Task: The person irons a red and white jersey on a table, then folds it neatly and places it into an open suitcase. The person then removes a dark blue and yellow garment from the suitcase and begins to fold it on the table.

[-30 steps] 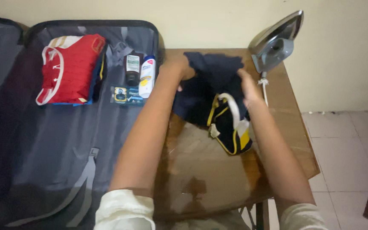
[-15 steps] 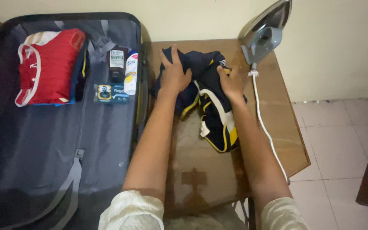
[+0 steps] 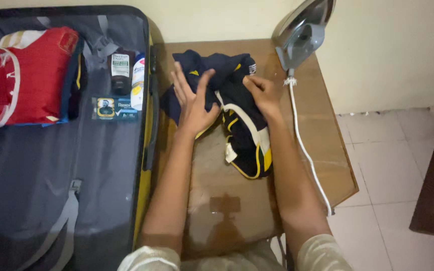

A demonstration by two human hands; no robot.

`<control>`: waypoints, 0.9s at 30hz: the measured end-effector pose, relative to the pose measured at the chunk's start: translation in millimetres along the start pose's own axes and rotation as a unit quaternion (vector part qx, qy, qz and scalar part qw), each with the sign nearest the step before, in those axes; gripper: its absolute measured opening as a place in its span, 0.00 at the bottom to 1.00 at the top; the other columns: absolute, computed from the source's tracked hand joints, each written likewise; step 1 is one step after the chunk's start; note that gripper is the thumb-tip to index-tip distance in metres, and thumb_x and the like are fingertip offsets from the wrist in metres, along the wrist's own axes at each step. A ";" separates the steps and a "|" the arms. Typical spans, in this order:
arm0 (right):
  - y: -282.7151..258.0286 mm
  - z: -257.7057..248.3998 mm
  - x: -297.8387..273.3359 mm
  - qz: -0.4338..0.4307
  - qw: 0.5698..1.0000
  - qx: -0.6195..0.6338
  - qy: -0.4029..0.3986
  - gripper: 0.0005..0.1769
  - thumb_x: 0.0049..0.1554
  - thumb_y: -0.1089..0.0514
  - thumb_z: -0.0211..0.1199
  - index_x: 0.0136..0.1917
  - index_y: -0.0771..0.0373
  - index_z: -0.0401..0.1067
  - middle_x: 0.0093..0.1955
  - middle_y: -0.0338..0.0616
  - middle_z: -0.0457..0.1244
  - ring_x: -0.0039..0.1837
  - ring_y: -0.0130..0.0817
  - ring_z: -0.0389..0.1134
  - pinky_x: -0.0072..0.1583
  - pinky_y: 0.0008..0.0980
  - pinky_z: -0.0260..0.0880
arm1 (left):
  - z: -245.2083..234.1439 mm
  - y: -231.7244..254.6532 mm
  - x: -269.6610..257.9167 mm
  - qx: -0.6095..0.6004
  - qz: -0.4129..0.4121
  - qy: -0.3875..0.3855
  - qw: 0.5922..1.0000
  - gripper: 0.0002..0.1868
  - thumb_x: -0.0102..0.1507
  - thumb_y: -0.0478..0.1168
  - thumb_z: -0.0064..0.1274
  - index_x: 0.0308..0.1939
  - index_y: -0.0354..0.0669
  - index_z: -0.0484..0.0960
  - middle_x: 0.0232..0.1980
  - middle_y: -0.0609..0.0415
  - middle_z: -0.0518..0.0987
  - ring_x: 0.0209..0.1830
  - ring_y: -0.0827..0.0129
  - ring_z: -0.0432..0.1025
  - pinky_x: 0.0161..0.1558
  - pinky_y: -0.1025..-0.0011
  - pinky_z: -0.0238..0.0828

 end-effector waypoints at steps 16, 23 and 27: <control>-131.5 12.2 -50.3 -0.087 0.970 -0.146 -0.175 0.33 0.56 0.49 0.70 0.72 0.60 0.69 0.72 0.53 0.64 0.71 0.41 0.66 0.71 0.37 0.64 | -2.7 -16.5 5.0 0.031 -0.025 0.097 0.994 0.08 0.62 0.38 0.59 0.38 0.40 0.77 0.39 0.46 0.76 0.47 0.48 0.70 0.51 0.52 0.66; -105.8 33.3 -61.3 -0.160 0.915 -0.322 -0.181 0.56 0.41 0.53 0.78 0.79 0.63 0.57 0.76 0.65 0.53 0.76 0.66 0.52 0.73 0.53 0.52 | -16.3 -12.6 8.5 0.033 -0.125 0.149 0.980 0.12 0.63 0.46 0.58 0.38 0.42 0.75 0.37 0.45 0.79 0.41 0.42 0.75 0.41 0.47 0.67; -66.2 20.9 -46.4 -0.118 0.939 -0.319 -0.058 0.37 0.51 0.60 0.60 0.75 0.55 0.67 0.74 0.52 0.62 0.77 0.57 0.61 0.77 0.49 0.62 | -18.8 -13.7 8.5 0.019 -0.224 0.007 0.974 0.19 0.58 0.50 0.58 0.50 0.49 0.78 0.38 0.39 0.83 0.42 0.36 0.76 0.42 0.43 0.69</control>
Point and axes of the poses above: each hand's wrist, its own x-axis towards the middle knuckle, its own z-axis out of the palm, y = z × x, the point moved 5 cm from there along x, towards the middle knuckle
